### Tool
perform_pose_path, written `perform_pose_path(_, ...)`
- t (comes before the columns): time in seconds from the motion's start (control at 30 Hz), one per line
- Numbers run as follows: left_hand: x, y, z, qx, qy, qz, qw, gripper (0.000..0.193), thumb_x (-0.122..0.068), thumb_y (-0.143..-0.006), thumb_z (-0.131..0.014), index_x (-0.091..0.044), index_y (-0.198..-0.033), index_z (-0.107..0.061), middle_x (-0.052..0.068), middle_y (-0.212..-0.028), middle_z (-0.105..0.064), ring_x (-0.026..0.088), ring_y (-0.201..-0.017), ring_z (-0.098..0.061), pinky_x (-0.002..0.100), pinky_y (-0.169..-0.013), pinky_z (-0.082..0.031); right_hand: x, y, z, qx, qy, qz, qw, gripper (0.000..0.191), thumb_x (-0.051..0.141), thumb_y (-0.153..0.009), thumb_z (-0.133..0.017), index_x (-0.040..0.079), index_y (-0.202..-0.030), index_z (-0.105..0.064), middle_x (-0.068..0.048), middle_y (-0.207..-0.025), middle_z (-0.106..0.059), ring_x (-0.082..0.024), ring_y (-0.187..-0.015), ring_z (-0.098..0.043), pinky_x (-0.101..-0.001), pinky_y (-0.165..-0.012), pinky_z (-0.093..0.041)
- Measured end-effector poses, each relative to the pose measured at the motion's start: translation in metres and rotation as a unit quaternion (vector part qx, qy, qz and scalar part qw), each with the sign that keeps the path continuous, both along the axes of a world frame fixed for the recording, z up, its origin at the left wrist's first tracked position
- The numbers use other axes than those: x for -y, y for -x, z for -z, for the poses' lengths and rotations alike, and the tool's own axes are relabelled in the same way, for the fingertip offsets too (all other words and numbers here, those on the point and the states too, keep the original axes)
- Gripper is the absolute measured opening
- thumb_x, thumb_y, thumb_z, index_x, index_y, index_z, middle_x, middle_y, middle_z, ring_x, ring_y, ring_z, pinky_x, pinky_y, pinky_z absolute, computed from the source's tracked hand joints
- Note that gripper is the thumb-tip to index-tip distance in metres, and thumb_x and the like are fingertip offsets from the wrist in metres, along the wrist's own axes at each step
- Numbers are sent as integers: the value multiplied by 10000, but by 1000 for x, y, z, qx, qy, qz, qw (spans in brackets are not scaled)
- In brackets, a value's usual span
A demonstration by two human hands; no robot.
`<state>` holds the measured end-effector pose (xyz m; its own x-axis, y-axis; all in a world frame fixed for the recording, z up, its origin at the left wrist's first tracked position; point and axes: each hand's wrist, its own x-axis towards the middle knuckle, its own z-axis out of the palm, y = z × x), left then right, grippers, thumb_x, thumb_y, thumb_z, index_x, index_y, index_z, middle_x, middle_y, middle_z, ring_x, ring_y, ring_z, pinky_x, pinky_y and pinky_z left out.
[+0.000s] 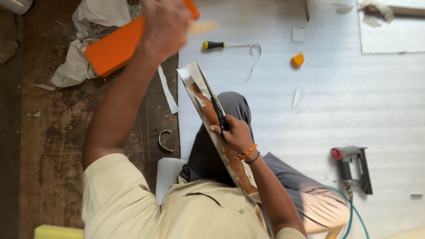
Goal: The person sits on the floor and cuts fabric strips with scissors, then folds and wraps the fabric around a long foam-covered strip, pressing the edges closed. They pick up a pneumatic nail gun and fasten the wrapped piece, then continue folding and pressing the fabric edges by hand.
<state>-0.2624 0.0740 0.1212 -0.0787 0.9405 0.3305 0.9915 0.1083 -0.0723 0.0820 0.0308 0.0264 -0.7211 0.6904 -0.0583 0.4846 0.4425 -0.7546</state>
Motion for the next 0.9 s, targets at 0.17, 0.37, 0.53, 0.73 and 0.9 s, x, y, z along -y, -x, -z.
perform_pose_path(0.17,48,2,30,116,-143,-7,983,316,-114,-942,-761,-64,-1243,-678,139,-1248,-620,335,-1187,-575,506,-986,-420,19,-53,-1,-179,431,-36,884,539,569,-871,-749,60,-875,-573,-1,-702,-567,-96,-607,-566,-272,-538,-466)
perform_pose_path(0.37,76,-66,75,200,46,2,979,459,-15,-735,-773,-170,-1167,-751,191,-1246,-551,372,-1186,-513,560,-982,-421,63,-80,13,-211,699,-9,683,449,366,-760,-772,77,-1018,-545,-26,-814,-556,-131,-719,-575,-273,-662,-511)
perform_pose_path(0.53,76,-82,90,324,3,-49,945,245,-14,-894,-752,-142,-1103,-753,114,-1282,-534,317,-1224,-552,448,-1012,-468,81,-63,25,-198,702,-5,685,347,386,-904,-583,60,-1016,-545,-28,-798,-543,-137,-678,-532,-288,-649,-499)
perform_pose_path(0.73,80,-93,113,420,-107,-16,901,148,-23,-931,-697,-136,-1025,-718,116,-1357,-458,289,-1332,-507,370,-983,-537,80,-37,20,-207,706,2,678,548,597,-925,-616,62,-1015,-535,-16,-803,-522,-127,-672,-504,-281,-637,-475)
perform_pose_path(0.9,76,-96,127,329,-151,22,932,183,26,-930,-716,-133,-1012,-751,86,-1330,-491,304,-1356,-452,401,-1142,-493,68,-13,17,-241,709,-4,663,691,757,-902,-560,76,-1011,-527,-5,-810,-498,-126,-704,-497,-272,-655,-452)
